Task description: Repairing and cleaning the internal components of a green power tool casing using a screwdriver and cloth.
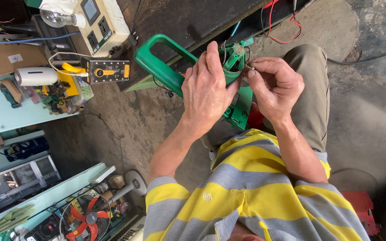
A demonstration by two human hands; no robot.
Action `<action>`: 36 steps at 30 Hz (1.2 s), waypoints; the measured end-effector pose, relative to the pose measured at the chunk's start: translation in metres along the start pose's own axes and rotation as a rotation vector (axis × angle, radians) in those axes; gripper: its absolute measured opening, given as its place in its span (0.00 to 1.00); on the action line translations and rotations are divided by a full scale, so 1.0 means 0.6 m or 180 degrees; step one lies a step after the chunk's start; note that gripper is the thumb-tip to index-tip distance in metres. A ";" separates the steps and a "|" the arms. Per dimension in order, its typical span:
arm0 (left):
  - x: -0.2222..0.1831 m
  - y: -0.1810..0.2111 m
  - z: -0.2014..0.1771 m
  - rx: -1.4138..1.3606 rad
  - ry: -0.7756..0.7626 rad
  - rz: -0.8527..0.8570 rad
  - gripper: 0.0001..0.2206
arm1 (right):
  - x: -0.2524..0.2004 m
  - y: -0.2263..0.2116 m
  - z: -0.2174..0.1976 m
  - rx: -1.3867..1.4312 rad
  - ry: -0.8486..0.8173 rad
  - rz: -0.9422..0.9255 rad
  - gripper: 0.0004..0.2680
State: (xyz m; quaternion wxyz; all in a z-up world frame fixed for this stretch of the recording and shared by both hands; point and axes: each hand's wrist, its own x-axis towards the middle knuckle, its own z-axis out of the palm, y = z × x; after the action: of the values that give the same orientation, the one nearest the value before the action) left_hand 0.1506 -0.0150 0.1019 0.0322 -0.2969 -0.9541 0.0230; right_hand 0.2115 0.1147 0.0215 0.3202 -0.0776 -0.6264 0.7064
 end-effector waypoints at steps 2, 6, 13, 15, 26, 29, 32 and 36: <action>-0.001 -0.001 0.002 0.0024 0.0007 0.0003 0.46 | 0.003 -0.005 0.002 -0.0026 -0.0005 -0.0031 0.02; -0.002 0.000 0.012 0.0106 0.0059 -0.0006 0.47 | 0.008 -0.008 0.004 -0.0101 -0.0021 -0.0122 0.02; 0.002 -0.005 0.007 0.0127 0.0094 0.0077 0.47 | 0.010 -0.011 0.006 -0.0153 -0.0023 -0.0107 0.02; 0.004 -0.008 0.003 -0.0048 0.0031 0.0049 0.46 | 0.006 -0.009 0.006 -0.0076 0.0037 -0.0012 0.02; 0.006 -0.013 0.012 -0.0048 0.0108 0.0085 0.46 | 0.017 -0.012 0.011 -0.0123 -0.0025 -0.0134 0.02; 0.009 -0.024 0.011 -0.0209 0.0067 0.0102 0.46 | 0.012 -0.005 0.009 -0.0102 -0.0037 -0.0062 0.02; 0.012 -0.031 0.017 -0.0580 0.0166 0.0051 0.45 | 0.007 0.028 0.001 0.0102 0.0054 -0.0212 0.02; 0.032 -0.052 0.015 -0.0959 0.0445 -0.0158 0.44 | 0.024 0.020 -0.013 0.0351 0.0363 -0.0292 0.05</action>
State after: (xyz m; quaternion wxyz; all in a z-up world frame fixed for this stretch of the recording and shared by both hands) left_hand 0.1166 -0.0298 0.0960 0.0542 -0.2755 -0.9492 -0.1419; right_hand 0.1998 0.1290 0.0128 0.3911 -0.0713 -0.5702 0.7189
